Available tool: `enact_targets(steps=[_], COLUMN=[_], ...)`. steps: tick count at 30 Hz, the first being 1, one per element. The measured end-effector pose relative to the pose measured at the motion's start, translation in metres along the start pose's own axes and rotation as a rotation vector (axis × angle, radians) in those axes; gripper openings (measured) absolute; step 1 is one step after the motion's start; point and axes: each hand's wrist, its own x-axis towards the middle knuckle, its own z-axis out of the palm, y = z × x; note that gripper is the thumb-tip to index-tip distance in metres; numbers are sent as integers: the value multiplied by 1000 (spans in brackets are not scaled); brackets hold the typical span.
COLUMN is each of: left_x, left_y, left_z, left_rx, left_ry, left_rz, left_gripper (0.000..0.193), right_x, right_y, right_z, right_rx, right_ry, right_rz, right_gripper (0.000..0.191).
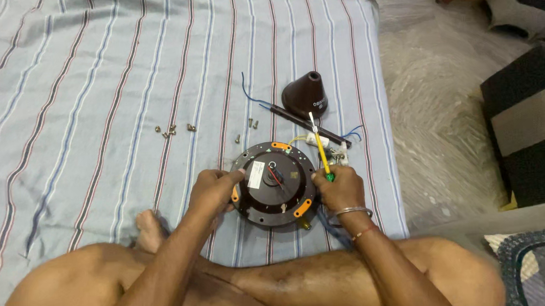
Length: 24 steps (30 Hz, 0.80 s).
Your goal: The person sits cross-legged on a bed and uses a screwdriver to unscrew the housing of a ceiling fan motor, then separates the metal cover plate and ring from the stator and arranges the exposed coil winding and wires, handling screws and small electrical components.
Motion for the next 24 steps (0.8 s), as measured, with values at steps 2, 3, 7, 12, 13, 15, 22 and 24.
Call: enact_targets(steps=[2,3,7,12,13,15,22,24], left_x=[10,14,27,30,29,26,26,28], left_y=[7,11,30,55,59,66,75,74], left_z=[2,2,3,-2,-3,-4,4,4], left_rx=[47,71,323,424,458,477,316,342], left_ry=[12,21,110,116,107,53,-66,-63], left_rz=[14,29,112,143,154,98,27,26], left_gripper=[42,44,59,86,90,86,76,78], right_x=[9,12,15,19,20,24,27,26], right_y=[-2,-4,-16,-28,-30,-32,-31,-30], right_z=[2,2,7,15,15,15,14,15], right_rx=[-56,-82,70,356,371,404,413,393], right_ry=[1,2,-99,-238,-246,-257,-216,-194], right_rz=[-19,-25,150,291,300,319,280,265], right_gripper=[23,23,25,30,31,32,37,37])
